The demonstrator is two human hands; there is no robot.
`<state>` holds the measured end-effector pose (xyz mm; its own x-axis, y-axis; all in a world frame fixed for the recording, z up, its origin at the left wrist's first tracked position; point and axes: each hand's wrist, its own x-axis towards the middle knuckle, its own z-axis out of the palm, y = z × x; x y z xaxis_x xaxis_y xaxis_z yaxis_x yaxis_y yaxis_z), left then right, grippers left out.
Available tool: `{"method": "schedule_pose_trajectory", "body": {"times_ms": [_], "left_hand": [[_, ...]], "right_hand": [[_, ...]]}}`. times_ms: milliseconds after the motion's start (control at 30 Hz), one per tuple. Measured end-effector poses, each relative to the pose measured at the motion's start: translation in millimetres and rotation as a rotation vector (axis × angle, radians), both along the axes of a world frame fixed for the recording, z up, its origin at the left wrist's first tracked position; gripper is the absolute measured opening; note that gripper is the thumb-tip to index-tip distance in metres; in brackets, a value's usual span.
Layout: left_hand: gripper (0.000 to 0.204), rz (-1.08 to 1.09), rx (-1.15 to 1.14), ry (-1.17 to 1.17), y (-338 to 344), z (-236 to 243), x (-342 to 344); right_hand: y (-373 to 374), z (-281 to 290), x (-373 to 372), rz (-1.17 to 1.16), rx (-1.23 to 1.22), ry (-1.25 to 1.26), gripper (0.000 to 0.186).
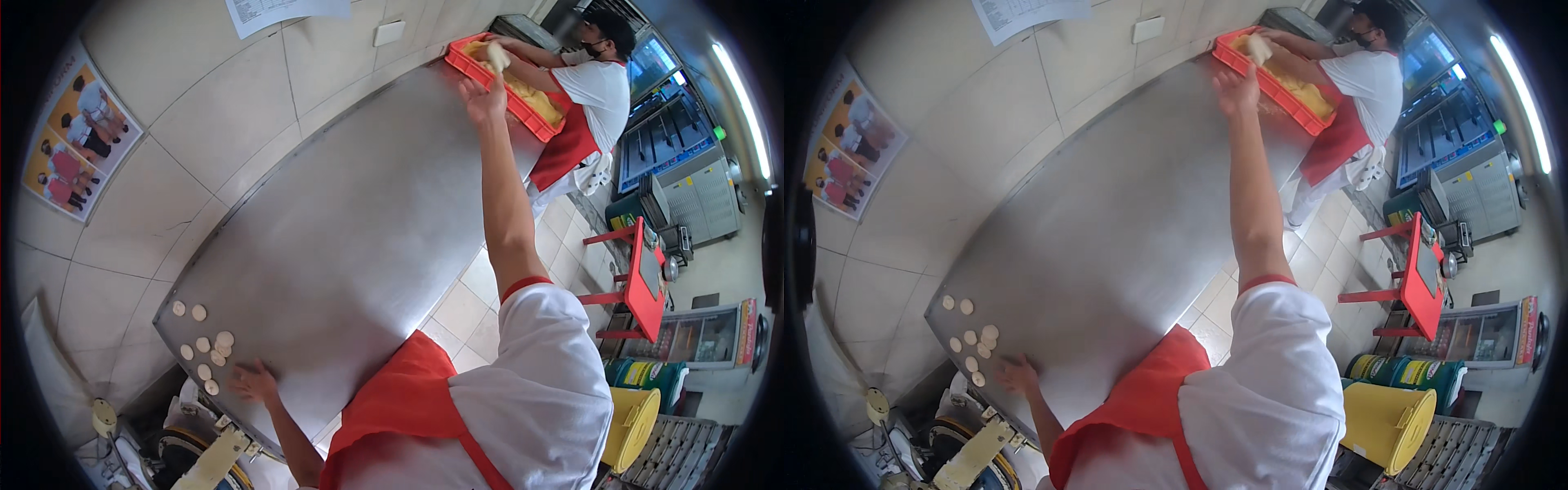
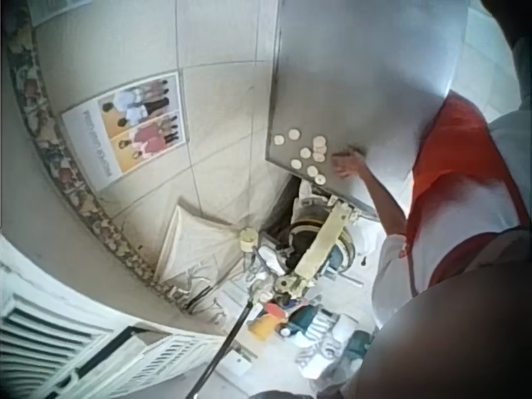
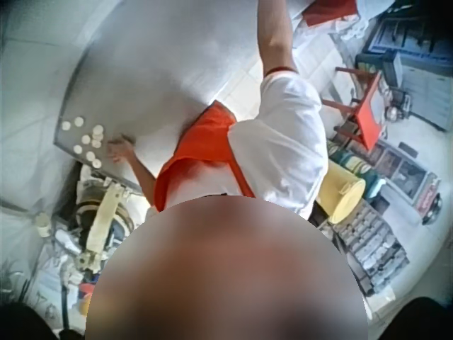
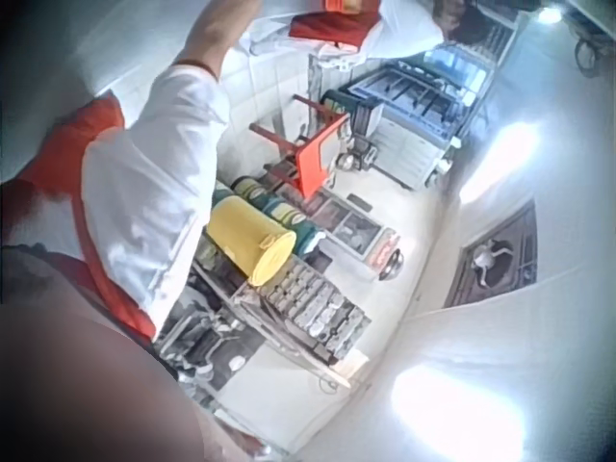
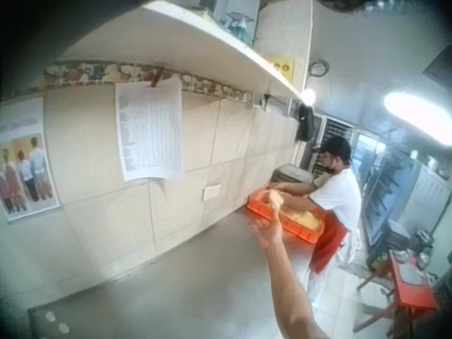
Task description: The person rolls small pieces of dough on a metal counter, collects them into a pile, and later presses a large piece of dough onto a red tray by hand.
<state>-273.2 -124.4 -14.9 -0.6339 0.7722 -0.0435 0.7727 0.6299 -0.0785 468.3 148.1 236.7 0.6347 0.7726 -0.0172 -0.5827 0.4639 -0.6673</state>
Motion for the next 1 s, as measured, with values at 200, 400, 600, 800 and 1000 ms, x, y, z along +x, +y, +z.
{"method": "schedule_pose_trajectory", "body": {"times_ms": [200,400,600,800,1000], "left_hand": [[0.035,-0.164,0.599,-0.348,-72,-53,-69],[0.022,-0.240,0.564,-0.502,-99,-3,-56],[0.018,-0.417,0.582,-0.648,-139,12,-44],[0.023,-0.551,0.525,-0.828,-169,-20,-54],[0.075,-0.777,0.120,-0.573,-131,1,-38]], "right_hand": [[50,-162,-276,0.328,-0.460,-0.222,0.026],[-137,-264,-667,1.044,-0.486,-1.348,0.034],[-177,-259,-786,0.658,-0.213,-1.901,0.044],[-133,-236,-664,0.802,-0.220,-1.781,0.025],[-282,-261,-437,0.585,-0.387,-1.995,0.053]]}}
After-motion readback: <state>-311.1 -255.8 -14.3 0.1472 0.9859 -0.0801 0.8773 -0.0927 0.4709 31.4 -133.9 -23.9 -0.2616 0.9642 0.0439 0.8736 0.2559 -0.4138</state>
